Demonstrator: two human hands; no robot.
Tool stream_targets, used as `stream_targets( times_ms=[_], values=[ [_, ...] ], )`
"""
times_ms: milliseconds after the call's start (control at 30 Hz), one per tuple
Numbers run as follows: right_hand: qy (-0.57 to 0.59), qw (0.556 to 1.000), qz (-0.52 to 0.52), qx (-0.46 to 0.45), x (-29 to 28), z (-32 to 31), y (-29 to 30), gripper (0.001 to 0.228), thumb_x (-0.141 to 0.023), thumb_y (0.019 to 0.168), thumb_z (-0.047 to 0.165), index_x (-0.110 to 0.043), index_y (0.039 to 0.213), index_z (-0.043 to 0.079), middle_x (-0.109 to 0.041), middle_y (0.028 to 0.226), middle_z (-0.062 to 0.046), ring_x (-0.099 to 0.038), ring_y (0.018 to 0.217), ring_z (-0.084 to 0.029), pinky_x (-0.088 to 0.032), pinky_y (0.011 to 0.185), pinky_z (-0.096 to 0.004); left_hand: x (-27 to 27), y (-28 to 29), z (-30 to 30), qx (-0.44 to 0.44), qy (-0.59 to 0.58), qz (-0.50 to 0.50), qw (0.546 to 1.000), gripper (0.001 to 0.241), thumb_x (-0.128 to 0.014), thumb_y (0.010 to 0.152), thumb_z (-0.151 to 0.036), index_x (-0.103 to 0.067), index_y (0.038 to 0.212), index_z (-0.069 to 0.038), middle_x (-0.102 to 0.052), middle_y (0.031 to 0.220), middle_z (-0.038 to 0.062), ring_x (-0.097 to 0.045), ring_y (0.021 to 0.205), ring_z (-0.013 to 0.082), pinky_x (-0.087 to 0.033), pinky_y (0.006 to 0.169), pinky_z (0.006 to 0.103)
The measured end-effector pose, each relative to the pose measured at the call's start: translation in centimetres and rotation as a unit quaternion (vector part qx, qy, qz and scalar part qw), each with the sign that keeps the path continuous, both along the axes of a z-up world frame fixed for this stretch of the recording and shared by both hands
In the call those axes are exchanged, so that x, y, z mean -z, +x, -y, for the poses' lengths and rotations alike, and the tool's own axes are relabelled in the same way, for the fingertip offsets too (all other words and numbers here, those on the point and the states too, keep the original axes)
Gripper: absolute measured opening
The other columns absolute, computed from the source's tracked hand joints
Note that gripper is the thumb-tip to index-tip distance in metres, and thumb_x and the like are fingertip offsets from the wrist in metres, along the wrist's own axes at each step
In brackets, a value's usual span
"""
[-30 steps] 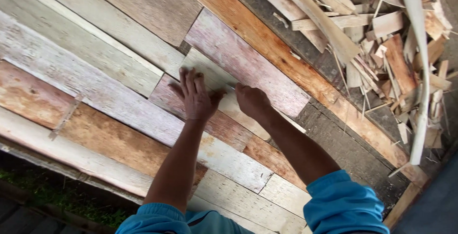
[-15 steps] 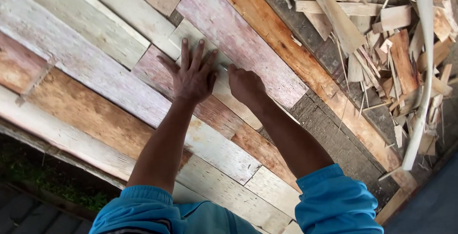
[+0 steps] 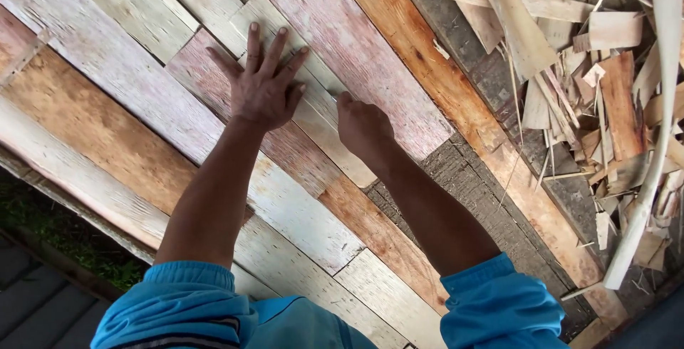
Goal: Cutting and fitting thin wood strips onto a surface to create a patterned wooden panel
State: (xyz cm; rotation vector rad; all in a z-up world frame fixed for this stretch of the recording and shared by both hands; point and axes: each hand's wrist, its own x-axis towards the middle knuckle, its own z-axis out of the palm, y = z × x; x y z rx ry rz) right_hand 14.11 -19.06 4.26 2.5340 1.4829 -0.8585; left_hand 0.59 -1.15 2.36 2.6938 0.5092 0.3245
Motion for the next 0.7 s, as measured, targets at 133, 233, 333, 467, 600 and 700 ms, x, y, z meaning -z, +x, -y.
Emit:
stream_targets(
  times_ms=[133,233,333,467,600,700],
  values=[
    [-0.030,1.000,-0.009,0.001,0.5,1.9,0.1,0.029,-0.049,0.095,0.001,-0.049,0.123,-0.005,-0.074,0.095,-0.021,-0.074,0.078,-0.043,-0.058,0.057,-0.051,1.0,0.0,0.1,0.004,0.026,0.010,1.000,0.056,-0.046,0.112,-0.053,-0.055,0.163,-0.031,-0.016,0.173,-0.002,-0.004,0.155,0.0431,0.009,0.099,0.0900],
    [-0.011,1.000,0.024,-0.014,1.1,3.3,-0.1,0.026,-0.049,0.094,0.002,-0.051,0.120,-0.003,-0.075,0.087,-0.019,-0.075,0.072,-0.040,-0.058,0.054,-0.049,0.6,0.0,-0.1,0.007,0.018,-0.004,1.000,0.059,-0.042,0.112,-0.056,-0.055,0.163,-0.029,-0.017,0.173,-0.001,-0.001,0.154,0.0426,0.010,0.099,0.0893],
    [-0.001,1.000,0.019,-0.017,0.4,4.5,-0.1,0.025,-0.047,0.094,0.001,-0.050,0.118,-0.004,-0.074,0.085,-0.020,-0.074,0.071,-0.042,-0.057,0.054,-0.051,0.9,0.0,0.2,0.013,0.017,0.014,1.000,0.055,-0.053,0.109,-0.048,-0.057,0.161,-0.027,-0.025,0.171,0.003,-0.005,0.153,0.0444,0.008,0.095,0.0926],
    [-0.013,1.000,0.002,-0.011,-0.4,5.2,-0.1,0.023,-0.047,0.095,0.001,-0.050,0.117,-0.005,-0.074,0.088,-0.021,-0.074,0.073,-0.043,-0.057,0.055,-0.051,1.2,-0.1,0.1,0.009,0.040,0.035,0.999,0.053,-0.054,0.112,-0.047,-0.060,0.161,-0.027,-0.024,0.172,0.001,-0.007,0.154,0.0443,0.008,0.097,0.0915],
    [-0.080,0.996,-0.030,0.002,-0.4,7.4,0.1,0.035,-0.045,0.096,0.002,-0.045,0.130,-0.005,-0.074,0.096,-0.022,-0.074,0.078,-0.044,-0.057,0.056,-0.051,1.6,-0.3,0.0,0.012,0.042,0.033,0.999,0.054,-0.053,0.114,-0.049,-0.062,0.162,-0.026,-0.021,0.173,0.000,-0.003,0.154,0.0419,0.009,0.096,0.0908],
    [-0.073,0.997,-0.020,0.002,-0.9,8.6,-0.2,0.028,-0.045,0.095,0.001,-0.047,0.123,-0.004,-0.074,0.092,-0.021,-0.074,0.077,-0.043,-0.058,0.057,-0.052,1.8,-0.3,0.1,0.012,0.039,0.040,0.998,0.054,-0.055,0.113,-0.045,-0.062,0.164,-0.026,-0.021,0.172,0.000,-0.004,0.154,0.0438,0.010,0.095,0.0908]
  ],
)
